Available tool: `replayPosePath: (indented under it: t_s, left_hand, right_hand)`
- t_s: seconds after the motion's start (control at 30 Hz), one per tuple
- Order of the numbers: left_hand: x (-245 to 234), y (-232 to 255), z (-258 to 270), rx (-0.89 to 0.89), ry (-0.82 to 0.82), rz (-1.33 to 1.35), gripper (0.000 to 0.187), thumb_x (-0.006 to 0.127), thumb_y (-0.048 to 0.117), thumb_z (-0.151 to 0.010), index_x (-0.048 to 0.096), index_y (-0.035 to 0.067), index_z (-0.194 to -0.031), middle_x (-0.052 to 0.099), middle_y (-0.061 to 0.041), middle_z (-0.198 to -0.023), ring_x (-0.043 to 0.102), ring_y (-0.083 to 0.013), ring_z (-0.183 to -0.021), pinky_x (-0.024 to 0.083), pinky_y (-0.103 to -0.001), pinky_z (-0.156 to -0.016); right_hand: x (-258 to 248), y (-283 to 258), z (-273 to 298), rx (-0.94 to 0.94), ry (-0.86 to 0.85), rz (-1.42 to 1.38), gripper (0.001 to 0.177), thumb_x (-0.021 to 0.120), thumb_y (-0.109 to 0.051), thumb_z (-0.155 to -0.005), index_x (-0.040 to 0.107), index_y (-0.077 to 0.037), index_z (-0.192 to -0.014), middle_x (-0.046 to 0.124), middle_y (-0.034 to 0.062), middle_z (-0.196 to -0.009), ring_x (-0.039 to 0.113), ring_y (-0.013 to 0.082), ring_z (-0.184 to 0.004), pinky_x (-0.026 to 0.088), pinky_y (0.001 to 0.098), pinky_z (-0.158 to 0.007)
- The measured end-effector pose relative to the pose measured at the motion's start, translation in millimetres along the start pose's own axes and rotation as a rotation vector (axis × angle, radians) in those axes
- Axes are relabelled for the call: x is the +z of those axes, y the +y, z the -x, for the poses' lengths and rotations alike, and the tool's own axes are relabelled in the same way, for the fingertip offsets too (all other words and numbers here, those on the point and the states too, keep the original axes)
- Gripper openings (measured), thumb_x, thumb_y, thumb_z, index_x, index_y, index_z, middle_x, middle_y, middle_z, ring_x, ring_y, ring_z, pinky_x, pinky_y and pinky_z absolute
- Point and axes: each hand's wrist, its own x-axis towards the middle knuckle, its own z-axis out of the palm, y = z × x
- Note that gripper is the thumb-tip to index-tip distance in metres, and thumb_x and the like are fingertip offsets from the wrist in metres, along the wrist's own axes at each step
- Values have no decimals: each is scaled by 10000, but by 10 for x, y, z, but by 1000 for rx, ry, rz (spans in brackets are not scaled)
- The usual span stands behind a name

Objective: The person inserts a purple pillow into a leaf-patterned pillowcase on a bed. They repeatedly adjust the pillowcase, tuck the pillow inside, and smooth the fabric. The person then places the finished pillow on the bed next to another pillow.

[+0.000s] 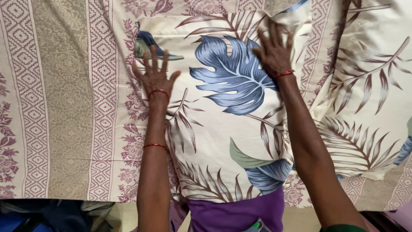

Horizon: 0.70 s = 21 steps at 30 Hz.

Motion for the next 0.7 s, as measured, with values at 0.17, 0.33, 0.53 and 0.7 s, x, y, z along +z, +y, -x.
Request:
replayPosePath:
  t_s: [0.17,0.33,0.53,0.7]
  left_hand:
    - [127,-283,183,-77,446,-106,825,397,599,-1069,146,175,-1730,-63,-135,-1759,-54,-317,-1621,-35,-654,-1267]
    - [724,512,1330,235,405,207,723,429,592,-1076,213,224,-1660,56,-112,-1734,62,-320,-1601,41,-618,-1269]
    - [1154,656,1859,51,490,307,673,396,565,-1093,225,260,-1668,129,-88,-1749,125,-314,-1619,86,-634,-1270]
    - [1465,570,2283,-102,547,503,662,354,533,-1111,161,248,-1677,110,-132,-1748,138,-365,-1606,161,-596,-1269]
  right_hand:
    - [-236,499,362,330,207,-163,780,220,-693,-1097,156,-232,-1723,-45,111,-1752,-6,351,-1634,-16,654,-1269]
    - [138,-295,1513,105,71,-354,745,321,-638,-1034,261,-239,-1660,112,147,-1754,65,385,-1614,33,672,-1248]
    - [437,-515,2258,419,203,-531,736,317,-625,-1063,280,-175,-1645,215,211,-1697,197,412,-1562,119,646,-1212]
    - [834,-294,2741,423,316,-717,716,307,-597,-1111,307,-81,-1608,399,248,-1624,383,423,-1508,321,477,-1229]
